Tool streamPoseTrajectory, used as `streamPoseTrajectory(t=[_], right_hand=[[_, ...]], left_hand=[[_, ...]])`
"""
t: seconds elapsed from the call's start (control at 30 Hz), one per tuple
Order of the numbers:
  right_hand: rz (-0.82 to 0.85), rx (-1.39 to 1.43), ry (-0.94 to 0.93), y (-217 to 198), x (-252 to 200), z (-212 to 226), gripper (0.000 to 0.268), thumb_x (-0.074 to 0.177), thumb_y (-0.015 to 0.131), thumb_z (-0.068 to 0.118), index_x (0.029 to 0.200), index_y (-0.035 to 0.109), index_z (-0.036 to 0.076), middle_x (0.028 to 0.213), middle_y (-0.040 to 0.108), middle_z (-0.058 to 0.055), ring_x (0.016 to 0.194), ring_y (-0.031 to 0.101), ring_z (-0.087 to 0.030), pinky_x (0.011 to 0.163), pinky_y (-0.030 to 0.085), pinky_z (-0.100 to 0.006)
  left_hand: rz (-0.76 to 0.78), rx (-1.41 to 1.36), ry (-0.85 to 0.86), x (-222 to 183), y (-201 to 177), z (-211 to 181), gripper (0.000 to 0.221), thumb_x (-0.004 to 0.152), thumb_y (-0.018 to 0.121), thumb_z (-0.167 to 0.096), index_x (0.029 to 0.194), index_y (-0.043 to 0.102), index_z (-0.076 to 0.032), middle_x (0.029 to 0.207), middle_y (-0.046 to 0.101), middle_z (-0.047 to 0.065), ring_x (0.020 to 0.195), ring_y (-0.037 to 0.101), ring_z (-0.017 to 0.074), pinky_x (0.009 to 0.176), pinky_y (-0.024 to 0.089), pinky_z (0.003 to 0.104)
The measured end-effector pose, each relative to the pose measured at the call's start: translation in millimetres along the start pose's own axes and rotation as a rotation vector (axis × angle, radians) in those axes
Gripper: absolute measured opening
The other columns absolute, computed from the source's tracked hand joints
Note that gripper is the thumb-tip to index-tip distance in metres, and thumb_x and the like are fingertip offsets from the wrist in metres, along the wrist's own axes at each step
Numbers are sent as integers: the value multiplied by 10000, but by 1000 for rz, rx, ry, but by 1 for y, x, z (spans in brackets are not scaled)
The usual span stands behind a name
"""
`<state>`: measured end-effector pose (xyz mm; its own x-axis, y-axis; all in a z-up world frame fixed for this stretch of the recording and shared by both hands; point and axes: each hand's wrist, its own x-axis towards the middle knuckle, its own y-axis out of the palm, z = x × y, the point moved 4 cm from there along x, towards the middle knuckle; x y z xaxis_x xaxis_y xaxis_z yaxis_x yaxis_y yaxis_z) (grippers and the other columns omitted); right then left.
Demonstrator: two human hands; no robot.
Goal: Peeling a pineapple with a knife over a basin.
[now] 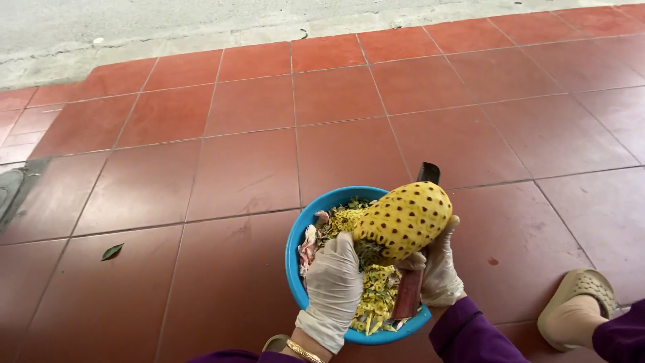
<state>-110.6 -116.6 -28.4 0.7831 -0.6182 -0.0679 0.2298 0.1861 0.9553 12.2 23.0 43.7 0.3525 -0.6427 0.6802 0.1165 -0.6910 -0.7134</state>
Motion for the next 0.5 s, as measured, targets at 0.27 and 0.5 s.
streamPoseTrajectory(t=[0.27,0.5], right_hand=[[-7,43,-84,-13,-10,33,971,747,709,761,1394,511,65,900,484,-93,385,420,-80,356,430,-182],[-98,100,-131,-27,-24,54,1069,690,775,729,1498,462,103,1386,562,-222,374,550,-128,312,542,-202]], left_hand=[[973,-1068,-762,29,-17,-7,731,656,853,-254,1356,645,-244,1185,762,-62,1094,688,113,1028,582,278],[1393,-943,-633,26,4,13,1322,550,929,-201,1635,179,-288,1719,215,-42,1559,281,134,1215,391,313]])
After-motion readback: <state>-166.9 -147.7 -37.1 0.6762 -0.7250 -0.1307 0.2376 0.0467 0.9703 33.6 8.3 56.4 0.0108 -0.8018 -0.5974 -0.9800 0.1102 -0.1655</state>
